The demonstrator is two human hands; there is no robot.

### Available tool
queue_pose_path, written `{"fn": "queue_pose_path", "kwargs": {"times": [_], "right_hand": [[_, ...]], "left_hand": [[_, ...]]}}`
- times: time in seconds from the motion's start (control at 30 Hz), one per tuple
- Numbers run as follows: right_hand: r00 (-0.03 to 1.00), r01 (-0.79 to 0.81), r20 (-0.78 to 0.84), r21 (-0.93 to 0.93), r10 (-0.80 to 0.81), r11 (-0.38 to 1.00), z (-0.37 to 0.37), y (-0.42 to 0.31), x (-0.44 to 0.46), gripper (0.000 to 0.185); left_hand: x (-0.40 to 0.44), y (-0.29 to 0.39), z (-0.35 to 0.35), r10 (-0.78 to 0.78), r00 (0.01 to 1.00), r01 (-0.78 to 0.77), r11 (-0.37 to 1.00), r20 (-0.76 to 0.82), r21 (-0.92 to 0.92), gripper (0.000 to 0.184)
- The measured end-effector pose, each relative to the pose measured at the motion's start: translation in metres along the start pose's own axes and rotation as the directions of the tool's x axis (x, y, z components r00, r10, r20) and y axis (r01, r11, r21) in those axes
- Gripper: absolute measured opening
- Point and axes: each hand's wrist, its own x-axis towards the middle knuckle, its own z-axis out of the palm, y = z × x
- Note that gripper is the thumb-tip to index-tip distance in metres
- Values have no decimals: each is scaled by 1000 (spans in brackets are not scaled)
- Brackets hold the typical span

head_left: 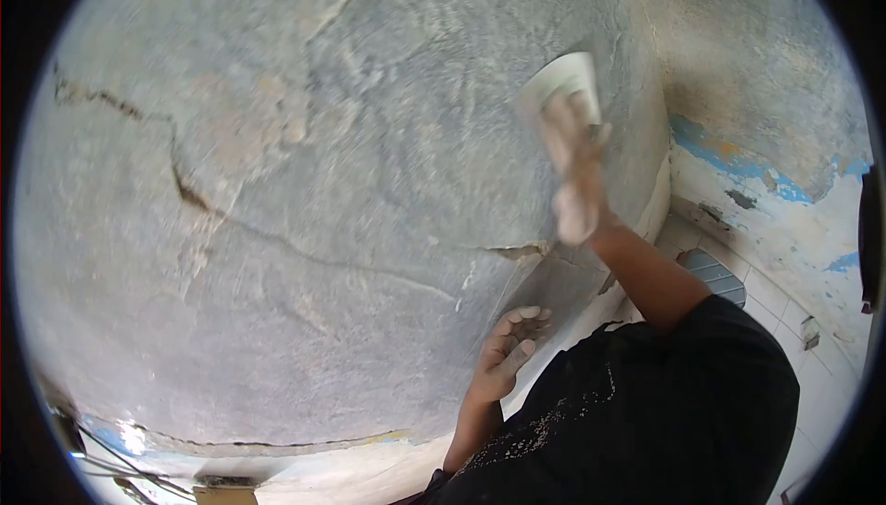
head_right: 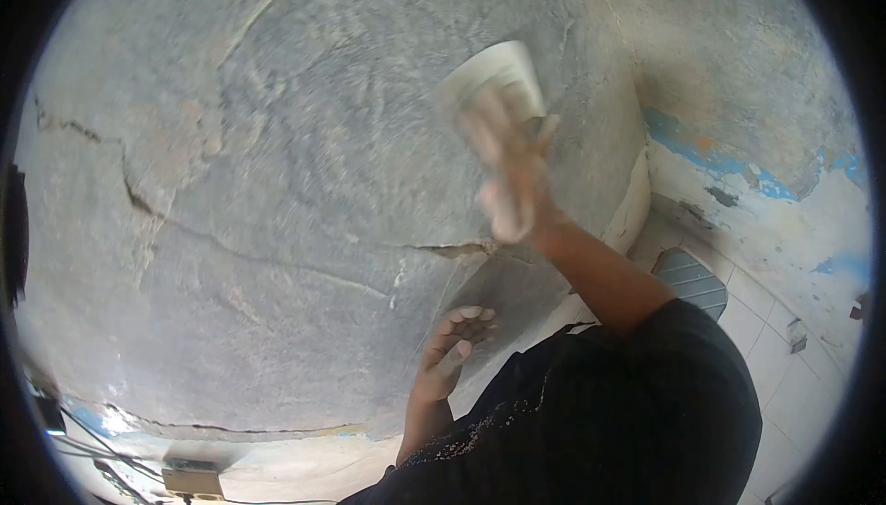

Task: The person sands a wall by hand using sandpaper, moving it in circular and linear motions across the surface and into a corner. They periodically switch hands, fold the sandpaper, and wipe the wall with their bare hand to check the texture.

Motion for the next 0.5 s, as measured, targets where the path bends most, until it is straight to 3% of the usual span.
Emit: {"fn": "queue_pose_path", "kwargs": {"times": [0.07,0.17,0.2,0.27,0.3,0.33,0.4,0.43,0.5], "right_hand": [[987,76,141,49,-83,996,1,-26,10,69],[924,146,339,112,-176,983,-5,-67,19,63],[923,153,342,104,-179,983,0,-65,18,63],[956,278,111,-47,-272,959,16,-48,25,62],[995,94,-22,-73,-95,993,15,-46,29,59],[994,110,-17,-61,-112,992,20,-53,30,59],[970,-201,-124,84,211,976,25,-73,33,57],[971,-194,-124,83,204,977,27,-84,32,57],[973,177,134,75,-186,981,27,-109,23,59]], "left_hand": [[-8,1,-2,53,998,-51,998,40,-47,45],[-24,-1,-3,-7,999,11,994,34,-109,46],[-29,0,-3,-6,999,9,997,41,-81,46],[-37,3,-3,18,999,-16,998,43,-56,46],[-44,6,-2,67,996,-63,996,63,-70,46],[-52,7,-2,115,990,-108,991,77,-84,46],[-65,2,-5,117,992,-110,987,57,-114,46],[-72,-1,-7,98,994,-90,986,53,-140,47],[-84,-6,-9,89,995,-82,986,48,-145,46]]}}
